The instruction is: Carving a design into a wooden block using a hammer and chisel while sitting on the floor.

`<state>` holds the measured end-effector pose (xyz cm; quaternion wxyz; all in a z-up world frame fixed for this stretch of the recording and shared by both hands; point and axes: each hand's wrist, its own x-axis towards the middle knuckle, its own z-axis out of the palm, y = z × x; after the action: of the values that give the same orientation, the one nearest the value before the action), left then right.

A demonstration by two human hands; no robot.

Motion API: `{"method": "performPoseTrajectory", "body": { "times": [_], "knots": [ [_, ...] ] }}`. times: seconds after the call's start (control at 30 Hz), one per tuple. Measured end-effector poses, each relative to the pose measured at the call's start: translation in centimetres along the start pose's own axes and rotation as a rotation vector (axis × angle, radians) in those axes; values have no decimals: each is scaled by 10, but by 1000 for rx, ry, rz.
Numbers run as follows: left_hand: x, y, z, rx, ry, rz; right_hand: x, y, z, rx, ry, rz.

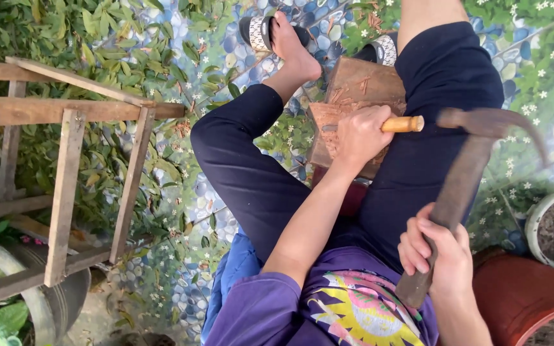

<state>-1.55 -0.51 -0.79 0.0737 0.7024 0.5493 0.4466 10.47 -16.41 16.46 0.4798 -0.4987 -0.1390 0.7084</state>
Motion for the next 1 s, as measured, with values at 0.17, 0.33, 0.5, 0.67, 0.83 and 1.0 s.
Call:
{"method": "performPoseTrajectory", "body": {
  "times": [0.17, 0.33, 0.5, 0.67, 0.83, 1.0],
  "knots": [
    [0, 0, 3, -33, 4, -58, 3, 8, -1, -39, -17, -30],
    [0, -2, 6, 13, -6, 19, -5, -7, -19, -143, 26, 39],
    [5, 1, 2, -35, 16, -16, -23, -14, -24, 100, -121, -348],
    [3, 2, 1, -17, 8, -60, 2, 7, 0, 51, 59, -21],
    [1, 5, -5, -48, 9, -49, -6, -4, -4, -29, -11, -185],
    [1, 4, -3, -23, 24, -36, -4, 0, 6, -42, 27, -90]
  ]
}}
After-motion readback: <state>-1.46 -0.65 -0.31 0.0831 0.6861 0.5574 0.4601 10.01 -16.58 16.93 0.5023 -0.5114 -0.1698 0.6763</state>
